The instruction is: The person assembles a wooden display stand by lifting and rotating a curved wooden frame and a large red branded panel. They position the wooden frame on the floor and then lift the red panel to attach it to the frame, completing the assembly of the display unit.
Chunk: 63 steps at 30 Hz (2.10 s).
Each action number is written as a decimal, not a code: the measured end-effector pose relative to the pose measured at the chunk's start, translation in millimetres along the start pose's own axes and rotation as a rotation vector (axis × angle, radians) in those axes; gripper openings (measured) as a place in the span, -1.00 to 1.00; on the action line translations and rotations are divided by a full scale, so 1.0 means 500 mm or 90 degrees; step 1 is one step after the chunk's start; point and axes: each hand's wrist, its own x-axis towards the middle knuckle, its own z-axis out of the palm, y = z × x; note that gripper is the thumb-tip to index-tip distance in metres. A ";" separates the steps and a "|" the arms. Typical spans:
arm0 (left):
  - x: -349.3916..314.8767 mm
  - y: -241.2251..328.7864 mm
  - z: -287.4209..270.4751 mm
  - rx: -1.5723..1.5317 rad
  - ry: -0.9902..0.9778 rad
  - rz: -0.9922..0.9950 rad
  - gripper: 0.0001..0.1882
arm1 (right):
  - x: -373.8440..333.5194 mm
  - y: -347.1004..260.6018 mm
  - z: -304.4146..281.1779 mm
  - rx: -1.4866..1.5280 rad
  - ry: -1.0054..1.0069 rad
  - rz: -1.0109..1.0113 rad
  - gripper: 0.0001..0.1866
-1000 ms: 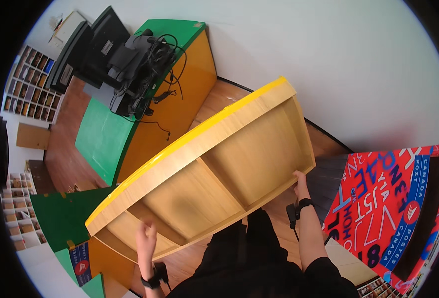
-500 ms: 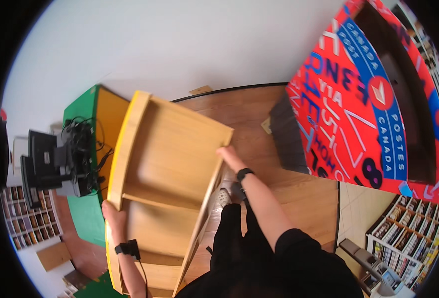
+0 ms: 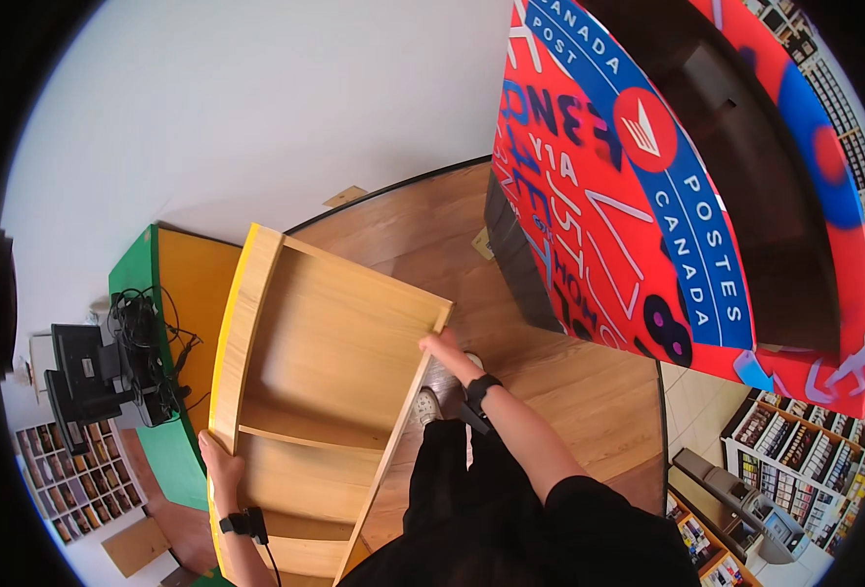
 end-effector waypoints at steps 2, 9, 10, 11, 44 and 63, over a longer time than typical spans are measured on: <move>-0.001 0.032 -0.002 0.009 0.002 0.030 -0.60 | -0.011 0.019 -0.040 0.095 -0.015 -0.037 -0.78; -0.041 0.115 -0.020 0.040 -0.003 0.026 -0.60 | -0.071 0.045 -0.108 0.169 0.006 -0.037 -0.65; -0.053 0.122 -0.020 0.043 -0.002 0.021 -0.60 | -0.086 0.034 -0.126 0.152 -0.010 0.083 -0.62; -0.068 0.130 -0.023 0.045 -0.001 0.015 -0.60 | -0.090 0.036 -0.134 0.184 0.009 0.074 -0.62; -0.168 0.211 -0.016 0.100 -0.013 0.016 -0.51 | -0.219 0.120 -0.275 0.274 0.081 0.158 -0.68; -0.015 0.208 0.020 0.030 0.013 0.128 -0.57 | -0.223 0.122 -0.261 0.305 0.087 0.140 -0.93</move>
